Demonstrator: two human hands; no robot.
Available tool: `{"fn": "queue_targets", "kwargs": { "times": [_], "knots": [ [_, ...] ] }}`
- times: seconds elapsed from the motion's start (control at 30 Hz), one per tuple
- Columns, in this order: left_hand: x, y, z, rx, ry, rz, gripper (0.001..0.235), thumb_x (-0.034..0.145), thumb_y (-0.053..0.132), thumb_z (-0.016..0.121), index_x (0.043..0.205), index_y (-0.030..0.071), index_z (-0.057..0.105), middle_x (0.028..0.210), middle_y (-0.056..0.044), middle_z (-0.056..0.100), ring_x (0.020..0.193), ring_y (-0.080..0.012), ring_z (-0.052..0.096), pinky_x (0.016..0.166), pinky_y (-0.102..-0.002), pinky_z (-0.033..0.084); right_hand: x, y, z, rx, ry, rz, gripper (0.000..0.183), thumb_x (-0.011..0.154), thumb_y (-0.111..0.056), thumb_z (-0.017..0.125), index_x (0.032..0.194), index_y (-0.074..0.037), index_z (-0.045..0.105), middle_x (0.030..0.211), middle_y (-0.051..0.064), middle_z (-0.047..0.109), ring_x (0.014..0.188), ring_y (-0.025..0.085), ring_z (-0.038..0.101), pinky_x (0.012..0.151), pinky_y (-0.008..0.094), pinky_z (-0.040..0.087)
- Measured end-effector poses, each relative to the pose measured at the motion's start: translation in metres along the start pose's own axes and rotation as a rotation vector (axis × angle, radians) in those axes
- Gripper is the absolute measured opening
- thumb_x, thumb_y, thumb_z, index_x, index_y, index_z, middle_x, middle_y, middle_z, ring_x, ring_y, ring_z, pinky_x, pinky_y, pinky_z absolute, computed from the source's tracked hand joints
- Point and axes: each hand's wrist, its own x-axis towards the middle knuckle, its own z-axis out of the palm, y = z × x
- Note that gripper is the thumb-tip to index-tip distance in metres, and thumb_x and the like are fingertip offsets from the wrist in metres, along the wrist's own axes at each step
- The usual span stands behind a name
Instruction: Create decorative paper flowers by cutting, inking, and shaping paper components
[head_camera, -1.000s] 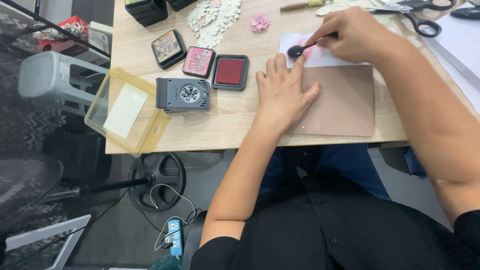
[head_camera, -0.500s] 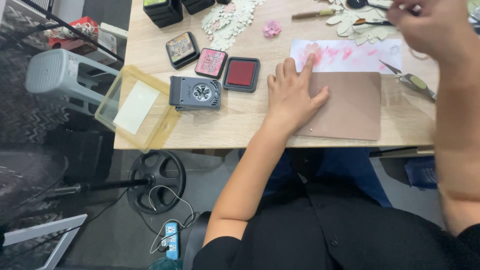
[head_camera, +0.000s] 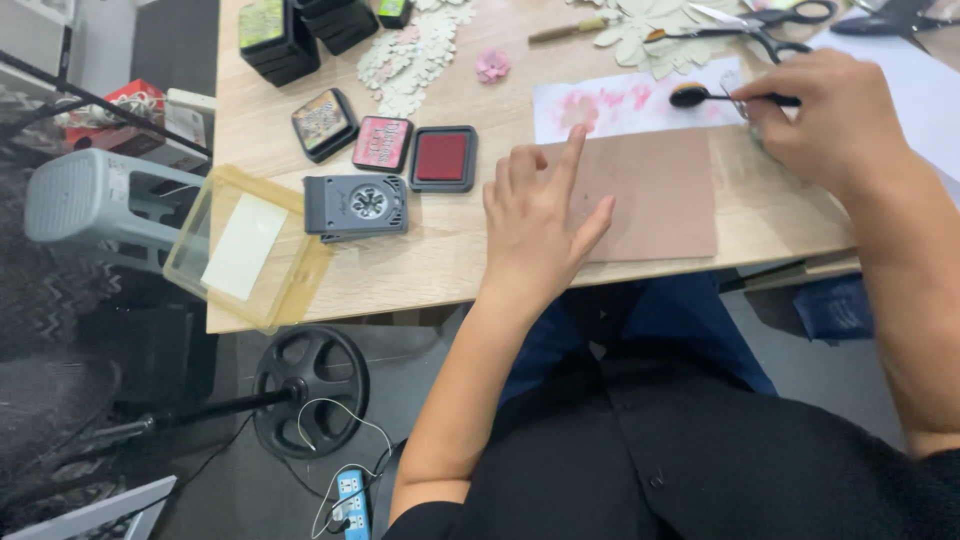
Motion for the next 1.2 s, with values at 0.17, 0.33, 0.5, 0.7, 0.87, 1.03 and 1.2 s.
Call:
{"fn": "queue_targets", "kwargs": {
  "times": [0.17, 0.33, 0.5, 0.7, 0.87, 1.03, 1.2],
  "knots": [
    [-0.027, 0.016, -0.003, -0.08, -0.081, 0.042, 0.053, 0.098, 0.045, 0.064, 0.146, 0.022, 0.055, 0.122, -0.017, 0.051, 0.111, -0.0367, 0.053, 0.083, -0.049, 0.044, 0.016, 0.004, 0.003, -0.007, -0.101, 0.131, 0.02, 0.104, -0.021, 0.077, 0.122, -0.023, 0.085, 0.099, 0.009, 0.069, 0.089, 0.026, 0.063, 0.087, 0.034, 0.047],
    [-0.031, 0.015, 0.013, -0.062, -0.06, 0.05, 0.043, 0.099, 0.04, 0.063, 0.137, 0.02, 0.061, 0.12, -0.015, 0.051, 0.107, -0.035, 0.053, 0.084, -0.049, 0.044, 0.014, -0.005, -0.015, -0.09, -0.093, 0.002, 0.023, 0.103, -0.015, 0.074, 0.122, -0.018, 0.086, 0.121, 0.006, 0.079, 0.112, 0.028, 0.067, 0.095, 0.038, 0.051],
    [-0.033, 0.019, 0.017, -0.019, -0.033, 0.075, 0.05, 0.099, 0.04, 0.066, 0.145, 0.021, 0.056, 0.124, -0.016, 0.052, 0.111, -0.0343, 0.054, 0.083, -0.048, 0.044, 0.008, -0.075, -0.046, 0.192, 0.009, -0.05, 0.024, 0.107, 0.001, 0.079, 0.13, -0.004, 0.085, 0.118, 0.01, 0.076, 0.099, 0.024, 0.066, 0.092, 0.033, 0.051],
    [-0.036, 0.025, 0.019, 0.151, 0.032, 0.128, 0.06, 0.101, 0.051, 0.066, 0.153, 0.026, 0.05, 0.133, -0.015, 0.055, 0.113, -0.0328, 0.057, 0.09, -0.047, 0.044, 0.014, -0.127, -0.021, 0.913, -0.302, 0.236, 0.037, 0.097, -0.01, 0.067, 0.133, -0.002, 0.066, 0.113, 0.014, 0.073, 0.103, 0.017, 0.068, 0.099, 0.029, 0.055],
    [-0.037, 0.022, 0.015, 0.165, 0.06, 0.137, 0.058, 0.1, 0.051, 0.065, 0.151, 0.025, 0.053, 0.131, -0.014, 0.056, 0.114, -0.032, 0.057, 0.09, -0.047, 0.045, 0.015, -0.131, 0.005, 0.954, -0.216, 0.313, 0.026, 0.092, 0.0, 0.074, 0.118, -0.001, 0.073, 0.101, 0.01, 0.073, 0.093, 0.013, 0.069, 0.09, 0.021, 0.057],
    [-0.039, 0.019, 0.017, 0.093, 0.018, 0.121, 0.058, 0.099, 0.049, 0.065, 0.15, 0.023, 0.054, 0.131, -0.016, 0.054, 0.116, -0.034, 0.056, 0.089, -0.048, 0.045, 0.021, -0.132, 0.007, 0.791, -0.267, 0.307, 0.019, 0.09, -0.008, 0.076, 0.108, -0.008, 0.078, 0.098, 0.005, 0.078, 0.085, 0.011, 0.071, 0.082, 0.022, 0.057],
    [-0.038, 0.014, 0.02, -0.054, -0.011, 0.102, 0.049, 0.097, 0.043, 0.067, 0.14, 0.018, 0.061, 0.128, -0.018, 0.052, 0.114, -0.036, 0.055, 0.088, -0.05, 0.046, 0.042, -0.081, -0.002, 0.499, -0.312, 0.232, 0.018, 0.09, -0.011, 0.074, 0.106, -0.013, 0.08, 0.095, 0.006, 0.076, 0.081, 0.017, 0.068, 0.074, 0.031, 0.055]
  ]
}}
